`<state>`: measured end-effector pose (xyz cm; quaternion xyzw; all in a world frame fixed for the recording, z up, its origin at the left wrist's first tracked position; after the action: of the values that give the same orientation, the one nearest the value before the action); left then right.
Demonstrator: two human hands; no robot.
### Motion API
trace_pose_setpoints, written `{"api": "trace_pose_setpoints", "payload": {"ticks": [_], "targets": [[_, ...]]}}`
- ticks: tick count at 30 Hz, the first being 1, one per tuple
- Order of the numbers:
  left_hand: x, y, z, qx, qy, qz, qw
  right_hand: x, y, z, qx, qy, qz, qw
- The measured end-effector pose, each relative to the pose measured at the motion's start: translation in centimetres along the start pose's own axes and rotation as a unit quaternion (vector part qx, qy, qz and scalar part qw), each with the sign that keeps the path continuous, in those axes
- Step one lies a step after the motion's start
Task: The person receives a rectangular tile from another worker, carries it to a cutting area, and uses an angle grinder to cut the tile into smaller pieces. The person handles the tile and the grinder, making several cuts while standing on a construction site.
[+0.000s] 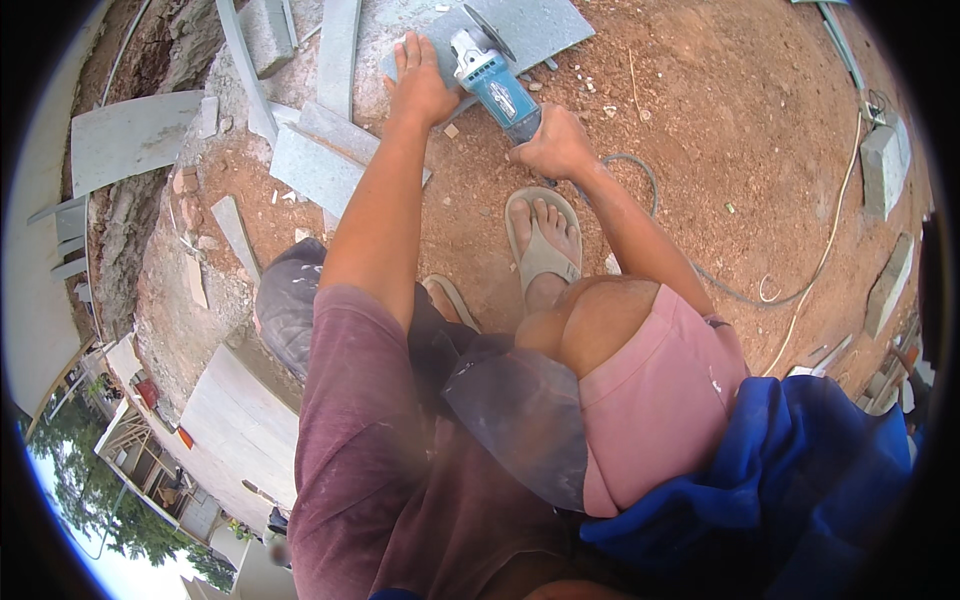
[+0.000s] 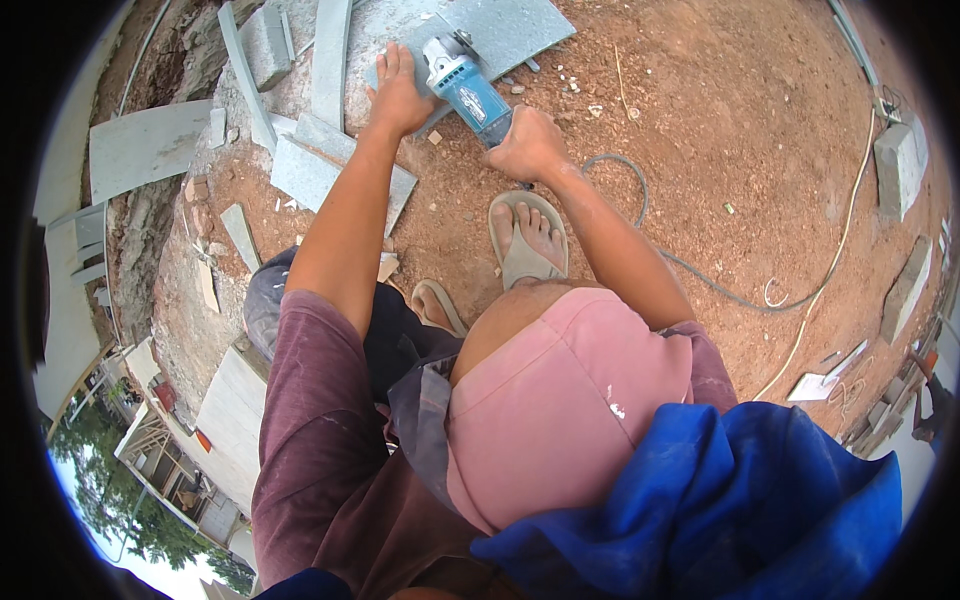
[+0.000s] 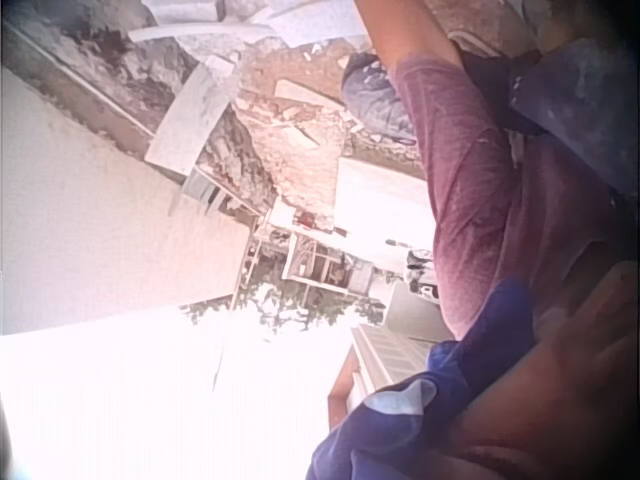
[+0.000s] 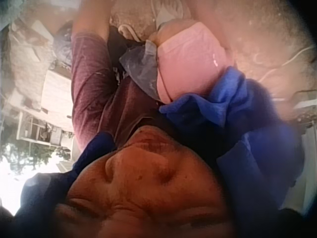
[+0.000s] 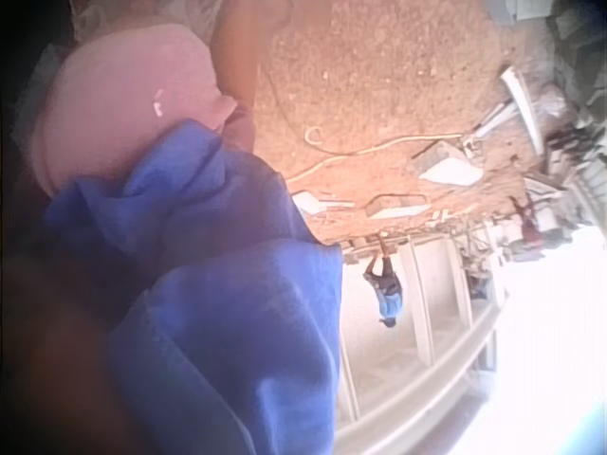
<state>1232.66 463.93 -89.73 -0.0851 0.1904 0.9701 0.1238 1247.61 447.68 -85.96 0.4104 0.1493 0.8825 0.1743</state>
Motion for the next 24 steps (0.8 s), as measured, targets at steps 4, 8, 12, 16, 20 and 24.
{"api": "trace_pose_setpoints", "payload": {"ticks": [4, 8, 12, 16, 20, 24], "targets": [[-0.2, 0.0, 0.0, 0.001, 0.003, -0.002, 1.000, -0.3, 0.1, 0.0, 0.013, 0.010, -0.011, 1.000], [-0.5, 0.1, 0.1, 0.023, -0.039, 0.010, 0.999, -0.1, 0.4, 0.2, 0.027, 0.006, -0.014, 1.000], [-0.5, 0.2, 0.3, 0.023, -0.042, 0.010, 0.999, 0.2, 0.7, 0.5, 0.024, -0.002, -0.009, 1.000], [-0.5, 0.2, 0.4, 0.021, -0.036, 0.010, 0.999, 0.0, 0.9, 0.5, 0.018, 0.006, -0.012, 1.000], [-0.6, 0.3, 0.5, 0.020, -0.028, 0.010, 0.999, -0.2, 1.0, 0.3, 0.023, 0.009, -0.010, 1.000], [-0.8, 0.3, 0.5, 0.021, -0.026, 0.010, 0.999, -0.6, 1.1, 0.4, 0.031, 0.000, -0.013, 0.999]]}}
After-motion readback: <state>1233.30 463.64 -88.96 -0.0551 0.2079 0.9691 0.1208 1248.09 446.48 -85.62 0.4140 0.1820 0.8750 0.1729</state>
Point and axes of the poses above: each hand's wrist, its own y-axis away from the middle knuckle, its own z-axis out of the back of the hand, x = y × z, the point moved 6 cm from there along -y, towards the middle knuckle, and after that the axes turned 10 degrees about z, right-handed, at the moved point
